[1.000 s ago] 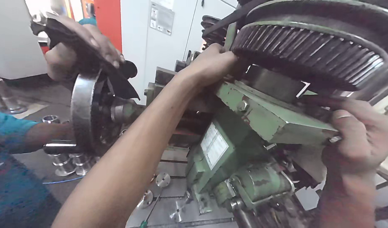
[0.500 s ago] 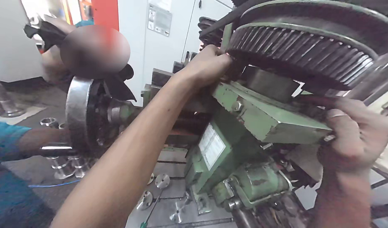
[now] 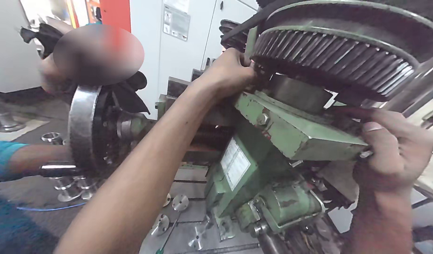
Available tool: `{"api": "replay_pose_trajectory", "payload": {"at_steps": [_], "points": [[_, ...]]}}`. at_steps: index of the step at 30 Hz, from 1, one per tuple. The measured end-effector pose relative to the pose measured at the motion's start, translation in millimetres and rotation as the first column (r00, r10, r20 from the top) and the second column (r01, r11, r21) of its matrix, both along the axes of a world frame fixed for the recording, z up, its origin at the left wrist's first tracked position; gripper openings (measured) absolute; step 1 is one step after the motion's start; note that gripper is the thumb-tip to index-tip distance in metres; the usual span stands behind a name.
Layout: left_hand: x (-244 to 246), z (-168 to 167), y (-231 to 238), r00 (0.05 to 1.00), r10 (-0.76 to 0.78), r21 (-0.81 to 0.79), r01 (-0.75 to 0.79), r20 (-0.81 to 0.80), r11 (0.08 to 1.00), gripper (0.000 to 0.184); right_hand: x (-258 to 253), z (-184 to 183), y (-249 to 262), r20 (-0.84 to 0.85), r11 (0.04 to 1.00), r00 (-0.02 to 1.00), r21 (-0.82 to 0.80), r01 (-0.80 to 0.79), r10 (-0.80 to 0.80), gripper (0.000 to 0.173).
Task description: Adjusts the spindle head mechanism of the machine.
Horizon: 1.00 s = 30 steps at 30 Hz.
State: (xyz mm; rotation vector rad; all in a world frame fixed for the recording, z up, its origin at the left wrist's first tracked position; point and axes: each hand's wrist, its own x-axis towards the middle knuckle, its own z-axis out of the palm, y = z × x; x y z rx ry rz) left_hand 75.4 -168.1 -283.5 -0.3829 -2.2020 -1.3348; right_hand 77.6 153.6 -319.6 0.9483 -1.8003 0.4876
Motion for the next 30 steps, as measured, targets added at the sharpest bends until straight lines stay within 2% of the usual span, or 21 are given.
{"api": "replay_pose_trajectory", "payload": {"at_steps": [3,6,9,15,22,25,27,30], "points": [[4.8,2.6,-2.1,0.999,0.016,-0.019,-0.015,0.051,1.0,0.017,2.0,-0.1,-1.1,0.005,1.0,1.0,0.007,0.024,-0.024,0.049],[8.3,2.7,-1.3,0.997,-0.056,0.011,0.055,0.058,0.998,0.025,2.6,0.0,-1.5,0.003,1.0,1.0,0.005,0.01,-0.01,0.048],[6.0,1.0,0.1,0.995,-0.1,0.033,0.1,0.022,0.994,0.02,2.9,0.2,-2.1,0.011,1.0,1.0,0.002,-0.007,0.007,0.048],[5.0,3.8,-1.3,0.999,0.028,-0.042,-0.027,0.034,0.999,0.013,2.0,0.2,-3.0,-0.004,1.0,1.0,0.003,-0.008,0.008,0.048],[6.7,-0.2,2.4,0.995,-0.094,0.043,0.093,0.019,0.995,0.026,2.5,-0.5,-5.4,-0.014,0.999,0.999,-0.012,-0.037,0.037,0.046],[4.3,-1.0,4.1,0.999,-0.044,0.018,0.044,-0.008,0.999,0.016,4.0,-0.1,-5.7,-0.017,1.0,1.0,-0.003,-0.019,0.019,0.048],[1.1,0.1,2.5,1.0,0.002,-0.009,-0.002,0.006,1.0,0.015,3.7,-0.7,-5.3,-0.022,1.0,1.0,-0.001,-0.023,0.023,0.048],[4.3,2.4,-0.3,0.999,-0.012,-0.042,0.014,0.031,0.999,0.017,3.3,0.1,-5.0,-0.023,1.0,1.0,0.008,-0.015,0.015,0.048]]}}
